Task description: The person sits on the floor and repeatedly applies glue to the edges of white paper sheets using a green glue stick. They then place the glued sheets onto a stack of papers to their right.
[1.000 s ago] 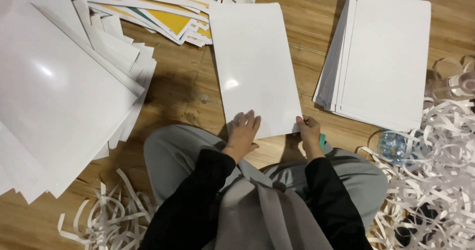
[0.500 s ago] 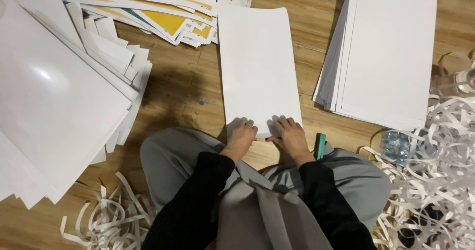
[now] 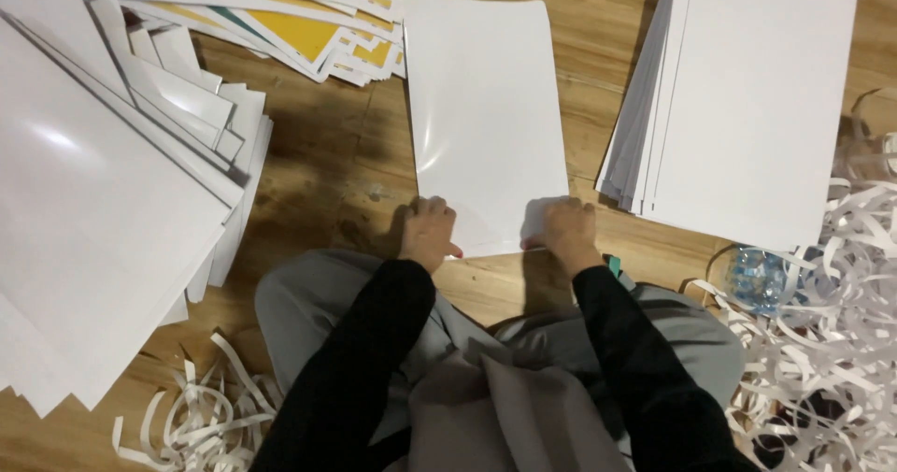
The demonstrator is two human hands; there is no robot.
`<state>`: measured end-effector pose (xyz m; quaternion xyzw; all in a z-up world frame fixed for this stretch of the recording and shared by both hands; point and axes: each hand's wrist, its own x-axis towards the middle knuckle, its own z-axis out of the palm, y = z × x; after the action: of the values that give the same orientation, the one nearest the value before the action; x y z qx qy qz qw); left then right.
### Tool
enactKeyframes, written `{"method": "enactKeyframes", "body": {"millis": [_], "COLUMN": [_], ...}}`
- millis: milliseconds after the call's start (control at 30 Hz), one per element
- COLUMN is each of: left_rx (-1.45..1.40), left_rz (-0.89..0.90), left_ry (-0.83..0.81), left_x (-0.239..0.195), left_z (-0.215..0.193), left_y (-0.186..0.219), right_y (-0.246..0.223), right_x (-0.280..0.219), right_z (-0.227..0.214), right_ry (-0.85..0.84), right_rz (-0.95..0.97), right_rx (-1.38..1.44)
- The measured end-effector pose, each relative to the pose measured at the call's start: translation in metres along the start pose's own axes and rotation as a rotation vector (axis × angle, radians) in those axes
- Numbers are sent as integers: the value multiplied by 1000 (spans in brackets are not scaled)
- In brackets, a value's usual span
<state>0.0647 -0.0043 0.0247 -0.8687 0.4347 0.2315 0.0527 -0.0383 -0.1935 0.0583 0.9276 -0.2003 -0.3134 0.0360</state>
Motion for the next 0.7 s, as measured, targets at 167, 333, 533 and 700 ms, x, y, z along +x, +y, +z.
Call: {"method": "enactKeyframes", "body": {"millis": [167,333,533,700], "left_rx": [144,182,226,153], "left_rz": [58,147,175,96], "left_ry": [-29,-61,30,85], "left_x": [-13,-14,-21,-32], "left_z": [-17,-23,-26,-34], "left_y": [-24,-30,-37,-34], "right_y": [49,61,52,40], "right_x": [-8,-12,-32,-82], "right_z": [32,28,25,80], "right_ry": [27,2,155,347], "right_rz": [38,37,127,513], "right_rx": [326,394,301,265]}}
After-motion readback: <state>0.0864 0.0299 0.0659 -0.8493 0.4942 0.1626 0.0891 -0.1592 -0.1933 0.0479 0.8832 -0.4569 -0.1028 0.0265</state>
